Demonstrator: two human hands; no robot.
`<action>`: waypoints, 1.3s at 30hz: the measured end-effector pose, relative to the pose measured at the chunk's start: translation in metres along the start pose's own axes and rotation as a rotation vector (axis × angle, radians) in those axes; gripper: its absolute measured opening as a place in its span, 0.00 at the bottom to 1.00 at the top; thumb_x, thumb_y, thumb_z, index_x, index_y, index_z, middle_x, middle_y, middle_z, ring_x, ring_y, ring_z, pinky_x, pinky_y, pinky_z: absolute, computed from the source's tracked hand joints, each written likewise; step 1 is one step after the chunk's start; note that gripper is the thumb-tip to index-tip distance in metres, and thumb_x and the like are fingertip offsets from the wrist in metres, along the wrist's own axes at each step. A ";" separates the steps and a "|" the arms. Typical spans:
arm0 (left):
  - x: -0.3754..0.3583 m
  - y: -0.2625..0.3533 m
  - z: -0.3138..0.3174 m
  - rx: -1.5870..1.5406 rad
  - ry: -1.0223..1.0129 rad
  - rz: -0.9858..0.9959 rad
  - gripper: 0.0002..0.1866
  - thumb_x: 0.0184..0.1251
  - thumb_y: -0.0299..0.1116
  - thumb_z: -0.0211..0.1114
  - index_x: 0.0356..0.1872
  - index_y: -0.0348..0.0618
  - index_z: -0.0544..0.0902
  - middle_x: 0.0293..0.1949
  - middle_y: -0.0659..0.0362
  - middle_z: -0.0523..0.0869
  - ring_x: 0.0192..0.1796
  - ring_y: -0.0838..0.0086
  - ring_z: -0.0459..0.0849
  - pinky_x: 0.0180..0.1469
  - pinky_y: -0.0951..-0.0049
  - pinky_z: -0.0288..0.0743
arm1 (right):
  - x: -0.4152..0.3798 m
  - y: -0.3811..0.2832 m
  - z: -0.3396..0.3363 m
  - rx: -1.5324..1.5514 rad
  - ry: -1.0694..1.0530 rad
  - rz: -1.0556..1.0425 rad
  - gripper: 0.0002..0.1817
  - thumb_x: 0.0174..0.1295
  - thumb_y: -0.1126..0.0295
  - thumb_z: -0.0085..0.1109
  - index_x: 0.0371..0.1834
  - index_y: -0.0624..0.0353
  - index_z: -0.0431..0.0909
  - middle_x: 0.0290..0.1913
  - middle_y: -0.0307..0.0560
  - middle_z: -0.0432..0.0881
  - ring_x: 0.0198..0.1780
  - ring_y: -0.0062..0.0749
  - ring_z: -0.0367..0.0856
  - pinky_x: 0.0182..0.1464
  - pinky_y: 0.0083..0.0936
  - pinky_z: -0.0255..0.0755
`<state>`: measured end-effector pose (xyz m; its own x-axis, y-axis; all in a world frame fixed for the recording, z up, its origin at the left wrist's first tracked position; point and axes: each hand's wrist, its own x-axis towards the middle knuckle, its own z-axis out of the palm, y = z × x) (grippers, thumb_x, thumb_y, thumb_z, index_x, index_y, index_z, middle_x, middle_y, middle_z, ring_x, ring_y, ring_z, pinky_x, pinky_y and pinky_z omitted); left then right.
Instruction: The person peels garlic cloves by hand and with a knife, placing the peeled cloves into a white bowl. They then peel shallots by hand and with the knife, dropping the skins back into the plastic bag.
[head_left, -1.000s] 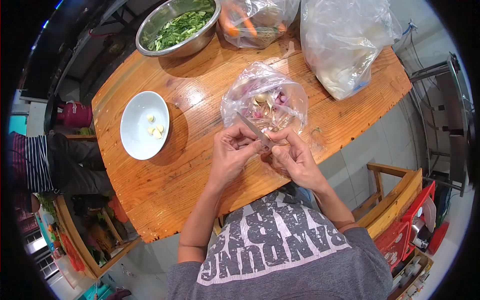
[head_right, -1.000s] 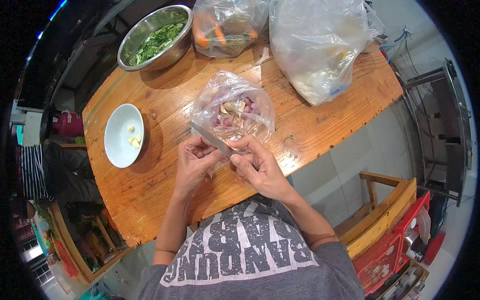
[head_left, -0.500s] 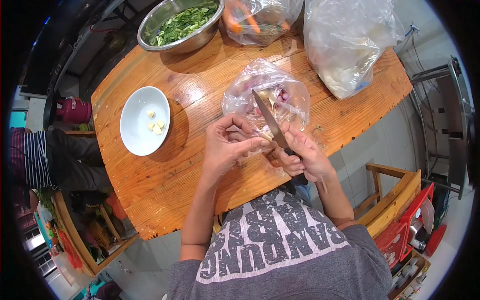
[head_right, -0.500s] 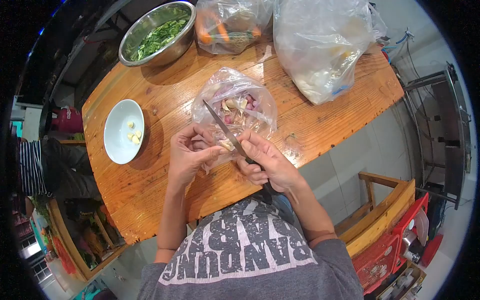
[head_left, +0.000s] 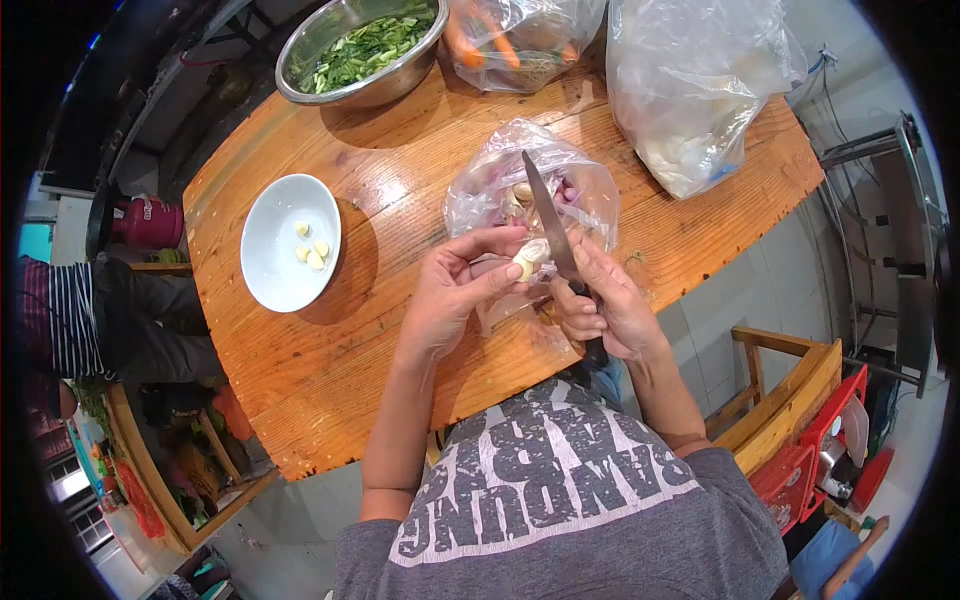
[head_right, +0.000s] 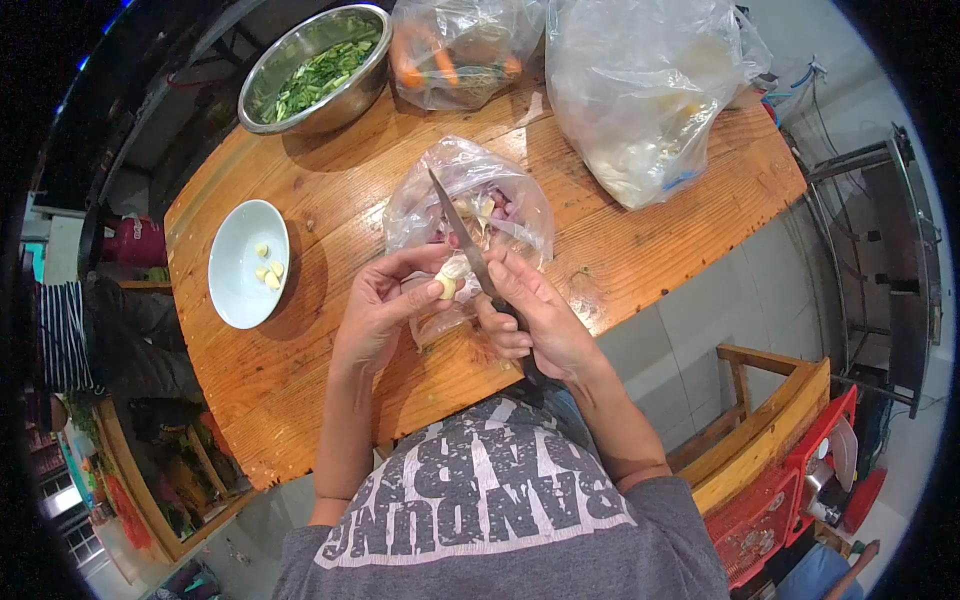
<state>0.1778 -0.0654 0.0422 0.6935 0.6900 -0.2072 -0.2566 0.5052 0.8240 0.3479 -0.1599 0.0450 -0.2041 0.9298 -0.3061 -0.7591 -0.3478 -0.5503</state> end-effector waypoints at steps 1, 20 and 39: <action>0.000 -0.002 0.000 0.005 0.002 0.017 0.19 0.58 0.22 0.66 0.51 0.32 0.77 0.44 0.53 0.83 0.46 0.73 0.83 0.46 0.76 0.81 | 0.000 -0.001 0.002 0.004 0.016 -0.013 0.11 0.72 0.56 0.42 0.50 0.46 0.65 0.19 0.30 0.60 0.13 0.09 0.52 0.15 0.07 0.48; -0.003 -0.010 -0.001 -0.062 0.112 0.062 0.09 0.56 0.21 0.67 0.39 0.37 0.80 0.39 0.59 0.85 0.42 0.78 0.83 0.47 0.78 0.77 | -0.006 0.010 0.009 -0.295 -0.020 -0.059 0.24 0.73 0.57 0.40 0.69 0.50 0.55 0.19 0.36 0.68 0.14 0.11 0.55 0.17 0.09 0.51; -0.002 -0.011 0.012 0.185 0.171 0.191 0.13 0.59 0.20 0.65 0.46 0.31 0.77 0.44 0.55 0.82 0.46 0.75 0.83 0.48 0.78 0.79 | -0.006 0.014 0.007 -0.143 0.027 -0.021 0.22 0.73 0.59 0.41 0.68 0.48 0.58 0.19 0.32 0.60 0.15 0.11 0.54 0.17 0.08 0.49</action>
<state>0.1877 -0.0787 0.0399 0.5175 0.8483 -0.1124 -0.2335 0.2664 0.9352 0.3340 -0.1695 0.0443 -0.1711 0.9342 -0.3130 -0.6667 -0.3437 -0.6613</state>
